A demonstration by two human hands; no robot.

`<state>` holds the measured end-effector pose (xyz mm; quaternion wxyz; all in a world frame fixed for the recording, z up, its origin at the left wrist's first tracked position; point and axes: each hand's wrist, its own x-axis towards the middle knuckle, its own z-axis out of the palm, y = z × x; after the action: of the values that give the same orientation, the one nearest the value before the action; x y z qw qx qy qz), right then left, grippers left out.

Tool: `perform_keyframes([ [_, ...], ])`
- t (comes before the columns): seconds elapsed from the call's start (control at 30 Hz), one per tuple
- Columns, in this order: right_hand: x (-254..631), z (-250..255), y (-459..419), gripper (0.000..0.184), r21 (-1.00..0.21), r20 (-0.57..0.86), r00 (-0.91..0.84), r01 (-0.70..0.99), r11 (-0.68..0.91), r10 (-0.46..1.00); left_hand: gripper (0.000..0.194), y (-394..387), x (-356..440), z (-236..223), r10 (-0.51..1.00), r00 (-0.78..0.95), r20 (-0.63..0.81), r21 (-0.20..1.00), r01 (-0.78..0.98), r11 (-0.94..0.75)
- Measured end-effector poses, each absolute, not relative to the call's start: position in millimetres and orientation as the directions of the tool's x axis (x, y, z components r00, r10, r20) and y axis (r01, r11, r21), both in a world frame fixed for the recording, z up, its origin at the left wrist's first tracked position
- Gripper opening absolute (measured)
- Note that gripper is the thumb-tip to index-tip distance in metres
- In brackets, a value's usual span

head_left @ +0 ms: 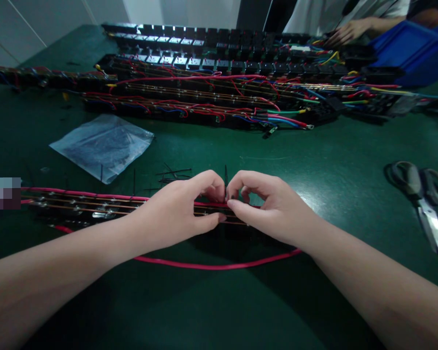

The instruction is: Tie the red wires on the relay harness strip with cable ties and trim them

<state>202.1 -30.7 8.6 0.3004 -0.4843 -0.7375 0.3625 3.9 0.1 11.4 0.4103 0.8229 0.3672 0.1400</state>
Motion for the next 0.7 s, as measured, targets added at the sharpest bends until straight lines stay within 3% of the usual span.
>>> perform_keyframes([
  [0.17,202.2,7.1,-29.2,0.004,-0.852,0.015,-0.318,0.492,0.179,0.948,0.021,1.1,4.2,6.9,0.768,0.633,-0.099,0.833,0.475,-0.284],
  [0.37,201.1,7.9,-28.9,0.003,-0.854,-0.008,-0.326,0.494,0.163,0.945,0.008,3.0,5.3,5.4,0.807,0.59,-0.019,0.79,0.504,-0.35],
  [0.7,200.9,8.0,-28.7,0.003,-0.849,0.005,-0.349,0.493,0.188,0.937,0.011,2.4,5.9,7.7,0.81,0.586,-0.013,0.771,0.522,-0.365],
])
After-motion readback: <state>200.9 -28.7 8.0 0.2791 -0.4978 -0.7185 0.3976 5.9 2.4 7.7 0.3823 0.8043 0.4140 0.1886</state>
